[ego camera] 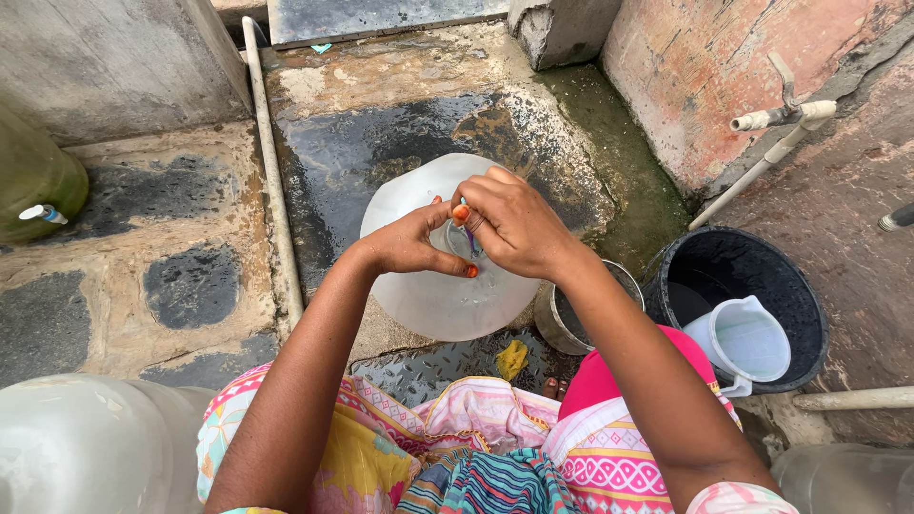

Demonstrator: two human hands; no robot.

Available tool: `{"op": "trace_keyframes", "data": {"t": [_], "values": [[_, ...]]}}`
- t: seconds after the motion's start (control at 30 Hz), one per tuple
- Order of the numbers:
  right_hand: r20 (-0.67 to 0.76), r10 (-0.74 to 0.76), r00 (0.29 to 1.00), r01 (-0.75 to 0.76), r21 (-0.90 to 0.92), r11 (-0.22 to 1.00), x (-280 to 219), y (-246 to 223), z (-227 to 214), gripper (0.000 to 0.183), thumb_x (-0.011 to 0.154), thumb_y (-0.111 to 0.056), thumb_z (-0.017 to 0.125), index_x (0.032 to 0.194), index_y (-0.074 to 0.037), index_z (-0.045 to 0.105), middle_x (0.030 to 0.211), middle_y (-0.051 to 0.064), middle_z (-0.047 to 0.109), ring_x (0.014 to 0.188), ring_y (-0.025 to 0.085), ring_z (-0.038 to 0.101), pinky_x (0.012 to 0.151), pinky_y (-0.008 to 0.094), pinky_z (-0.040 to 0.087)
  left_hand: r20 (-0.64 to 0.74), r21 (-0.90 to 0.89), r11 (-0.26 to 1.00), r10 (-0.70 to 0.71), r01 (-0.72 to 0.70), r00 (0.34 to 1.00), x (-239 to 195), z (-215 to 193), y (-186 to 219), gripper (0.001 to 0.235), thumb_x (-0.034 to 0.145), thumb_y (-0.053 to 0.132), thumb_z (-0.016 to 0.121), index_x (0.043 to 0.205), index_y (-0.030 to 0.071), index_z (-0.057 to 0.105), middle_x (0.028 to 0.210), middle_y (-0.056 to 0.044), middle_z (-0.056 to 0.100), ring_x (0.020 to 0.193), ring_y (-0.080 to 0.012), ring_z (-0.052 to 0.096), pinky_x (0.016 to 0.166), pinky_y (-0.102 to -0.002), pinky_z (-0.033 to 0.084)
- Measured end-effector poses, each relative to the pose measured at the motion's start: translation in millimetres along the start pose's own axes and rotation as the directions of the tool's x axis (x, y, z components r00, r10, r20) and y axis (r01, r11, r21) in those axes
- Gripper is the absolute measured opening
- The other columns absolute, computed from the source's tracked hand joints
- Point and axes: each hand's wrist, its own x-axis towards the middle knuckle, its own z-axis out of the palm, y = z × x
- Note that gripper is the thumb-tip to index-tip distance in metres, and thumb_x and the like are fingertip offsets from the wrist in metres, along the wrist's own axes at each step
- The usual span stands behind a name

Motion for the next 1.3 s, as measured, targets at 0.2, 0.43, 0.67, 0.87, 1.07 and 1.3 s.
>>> {"op": "trace_keyframes", "data": {"t": [0.2,0.43,0.67,0.87,1.07,1.3], "values": [[-0.164,0.02,0.986,-0.006,0.089,0.996,-8.7,-62.4,-74.6,0.02,0.108,-0.022,0.052,0.096,-0.007,0.059,0.087,0.005,0.06,0.084,0.025,0.054,0.079,0.038,0.042,0.063,-0.061,0.998,0.007,-0.004,0.998,-2.6,-5.3,6.9,0.079,0.068,0.032,0.086,0.142,0.02,0.058,0.134,-0.003,0.071,0.142,-0.0183,0.056,0.132,-0.046,-0.003],[-0.088,-0.074,0.993,0.075,0.008,0.997,10.8,-63.7,-49.8,0.032,0.112,-0.03,0.052,0.094,-0.003,0.057,0.089,0.01,0.06,0.082,0.028,0.052,0.079,0.039,0.043,-0.011,-0.105,0.991,0.083,-0.084,0.997,-5.7,-7.3,17.0,0.082,0.069,0.028,0.085,0.144,0.021,0.051,0.133,0.002,0.067,0.139,-0.0167,0.051,0.127,-0.048,-0.004],[-0.36,0.033,0.932,0.015,0.131,0.991,-17.8,-64.7,-60.6,0.027,0.113,-0.027,0.048,0.102,-0.005,0.059,0.095,0.007,0.063,0.083,0.024,0.064,0.078,0.035,0.049,0.025,-0.114,0.993,-0.017,0.02,1.0,-5.9,-9.1,11.0,0.08,0.066,0.029,0.084,0.14,0.021,0.055,0.13,-0.005,0.071,0.137,-0.0206,0.055,0.129,-0.045,0.005],[-0.003,0.077,0.997,-0.076,0.085,0.993,3.1,-19.3,-9.1,0.009,0.09,-0.007,0.058,0.097,-0.001,0.059,0.09,0.014,0.062,0.089,0.034,0.061,0.077,0.045,0.047,0.024,-0.054,0.999,-0.002,0.003,1.0,-5.4,1.9,-2.7,0.081,0.07,0.029,0.088,0.143,0.016,0.056,0.145,-0.013,0.062,0.151,-0.0259,0.038,0.127,-0.042,0.012],[-0.035,0.085,0.996,-0.082,0.092,0.992,1.8,-37.0,-39.0,0.005,0.094,-0.007,0.058,0.094,-0.003,0.058,0.087,0.012,0.061,0.087,0.033,0.059,0.079,0.045,0.047,0.066,-0.072,0.997,0.037,-0.032,0.997,-2.0,4.6,-4.1,0.098,0.067,0.031,0.087,0.154,0.019,0.044,0.151,-0.013,0.056,0.152,-0.0257,0.037,0.127,-0.042,0.002],[-0.029,0.045,0.999,-0.044,0.036,0.998,-2.2,-41.8,-41.0,0.007,0.093,-0.009,0.058,0.096,-0.002,0.057,0.091,0.014,0.06,0.092,0.034,0.058,0.082,0.046,0.046,0.048,-0.057,0.989,0.143,-0.14,0.989,2.0,9.3,-4.7,0.088,0.071,0.027,0.088,0.15,0.015,0.051,0.142,-0.011,0.054,0.139,-0.0301,0.046,0.119,-0.042,0.032]]}}
